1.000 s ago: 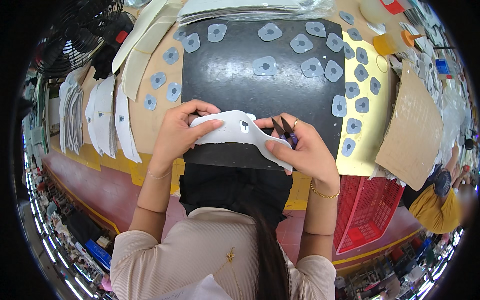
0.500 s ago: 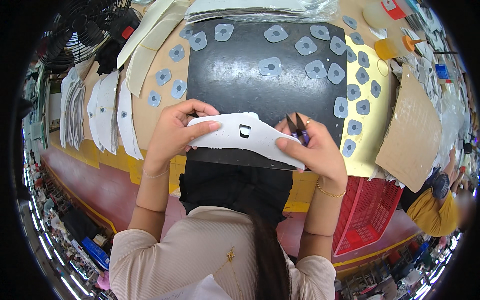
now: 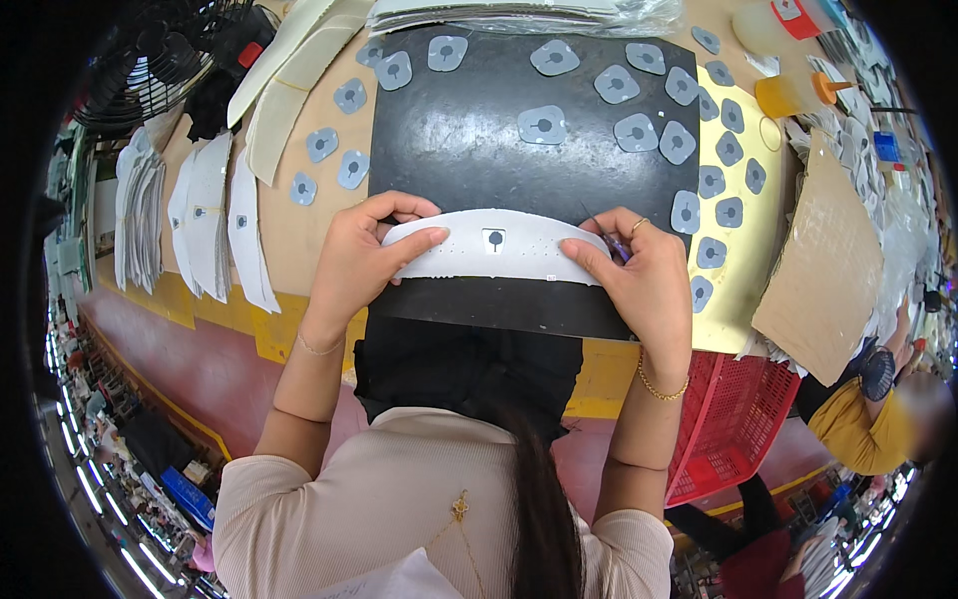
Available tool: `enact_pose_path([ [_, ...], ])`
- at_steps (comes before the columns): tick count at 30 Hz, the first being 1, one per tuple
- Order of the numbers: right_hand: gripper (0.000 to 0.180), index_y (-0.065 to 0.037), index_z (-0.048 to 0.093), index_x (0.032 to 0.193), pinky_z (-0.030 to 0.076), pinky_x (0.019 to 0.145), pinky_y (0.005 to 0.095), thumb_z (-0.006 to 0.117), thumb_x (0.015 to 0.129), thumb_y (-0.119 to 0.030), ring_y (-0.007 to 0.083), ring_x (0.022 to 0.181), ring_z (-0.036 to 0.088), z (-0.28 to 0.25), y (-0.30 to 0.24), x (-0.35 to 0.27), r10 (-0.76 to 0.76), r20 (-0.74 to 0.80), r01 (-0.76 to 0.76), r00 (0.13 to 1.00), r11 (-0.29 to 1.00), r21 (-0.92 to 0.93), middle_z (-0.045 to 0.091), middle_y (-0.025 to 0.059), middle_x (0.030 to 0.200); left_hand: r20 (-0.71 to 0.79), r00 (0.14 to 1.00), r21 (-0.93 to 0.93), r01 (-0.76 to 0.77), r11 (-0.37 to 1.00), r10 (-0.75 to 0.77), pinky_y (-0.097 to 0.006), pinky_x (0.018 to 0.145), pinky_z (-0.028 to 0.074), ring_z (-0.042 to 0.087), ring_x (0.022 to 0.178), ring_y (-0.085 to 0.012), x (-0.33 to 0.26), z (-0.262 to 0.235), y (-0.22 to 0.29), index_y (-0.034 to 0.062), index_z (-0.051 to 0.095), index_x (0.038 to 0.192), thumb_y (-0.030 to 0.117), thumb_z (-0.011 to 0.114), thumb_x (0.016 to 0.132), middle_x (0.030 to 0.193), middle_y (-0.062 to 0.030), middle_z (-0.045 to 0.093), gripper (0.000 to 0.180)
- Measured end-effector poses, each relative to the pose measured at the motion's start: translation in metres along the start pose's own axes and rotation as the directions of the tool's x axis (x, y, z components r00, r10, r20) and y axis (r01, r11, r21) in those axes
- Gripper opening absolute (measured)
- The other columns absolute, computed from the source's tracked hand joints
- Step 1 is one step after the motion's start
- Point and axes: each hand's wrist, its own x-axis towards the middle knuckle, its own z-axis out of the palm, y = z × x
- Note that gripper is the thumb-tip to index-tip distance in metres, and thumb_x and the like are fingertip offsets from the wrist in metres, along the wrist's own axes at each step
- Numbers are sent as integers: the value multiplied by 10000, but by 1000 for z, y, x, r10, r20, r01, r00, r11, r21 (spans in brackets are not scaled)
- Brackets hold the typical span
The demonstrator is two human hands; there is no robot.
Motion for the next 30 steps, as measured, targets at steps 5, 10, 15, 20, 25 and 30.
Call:
enact_pose_path([
  [5, 255, 8, 695, 873, 380, 535, 240, 824, 757, -179, 77, 567, 443, 1, -1, 1, -5, -12, 5, 1000, 1000, -20, 539, 30, 609, 2, 1000, 33, -16, 999, 16, -165, 440, 380, 520, 570, -29, 0, 0, -1, 1, 708, 988, 116, 783, 826, 805, -13, 638, 212],
  [10, 253, 6, 698, 870, 382, 531, 241, 824, 760, -184, 78, 559, 441, 1, 0, 0, 22, -12, -22, 1000, 1000, -21, 532, 27, 600, 1, 1000, 56, -26, 998, 26, -167, 433, 378, 523, 565, -31, 1, 1, 0, 7, 711, 995, 121, 784, 825, 806, -21, 648, 217],
  [15, 249, 3, 700, 872, 385, 531, 242, 819, 765, -187, 77, 559, 449, 1, 0, 0, 24, -9, -24, 1000, 999, -23, 547, 31, 604, 1, 1000, 64, -14, 998, 14, -167, 425, 370, 517, 552, -28, 1, 1, 1, 11, 715, 996, 124, 785, 825, 810, -23, 655, 216],
  [20, 228, -17, 681, 869, 347, 532, 195, 806, 806, -197, 21, 597, 441, -1, 0, 0, -9, 19, 10, 1000, 999, -38, 559, -51, 654, -1, 1000, 70, -30, 997, 30, -167, 419, 361, 508, 539, -27, 2, 1, 0, 13, 718, 991, 125, 787, 823, 809, -24, 657, 213],
  [25, 232, -16, 682, 871, 347, 529, 195, 807, 806, -201, 21, 595, 441, 0, 1, 0, -18, 17, 18, 1000, 999, -46, 560, -50, 652, 3, 1000, 75, -15, 997, 15, -166, 418, 358, 506, 538, -25, 2, 1, 2, 15, 719, 992, 125, 790, 820, 807, -24, 658, 216],
  [30, 257, 9, 699, 878, 406, 543, 248, 815, 767, -192, 86, 563, 486, 0, -2, 1, 20, 2, -20, 1000, 999, -31, 585, 55, 625, 0, 1000, 80, -28, 996, 28, -167, 416, 358, 503, 534, -26, 2, 1, 1, 14, 720, 990, 127, 790, 820, 802, -24, 657, 215],
])
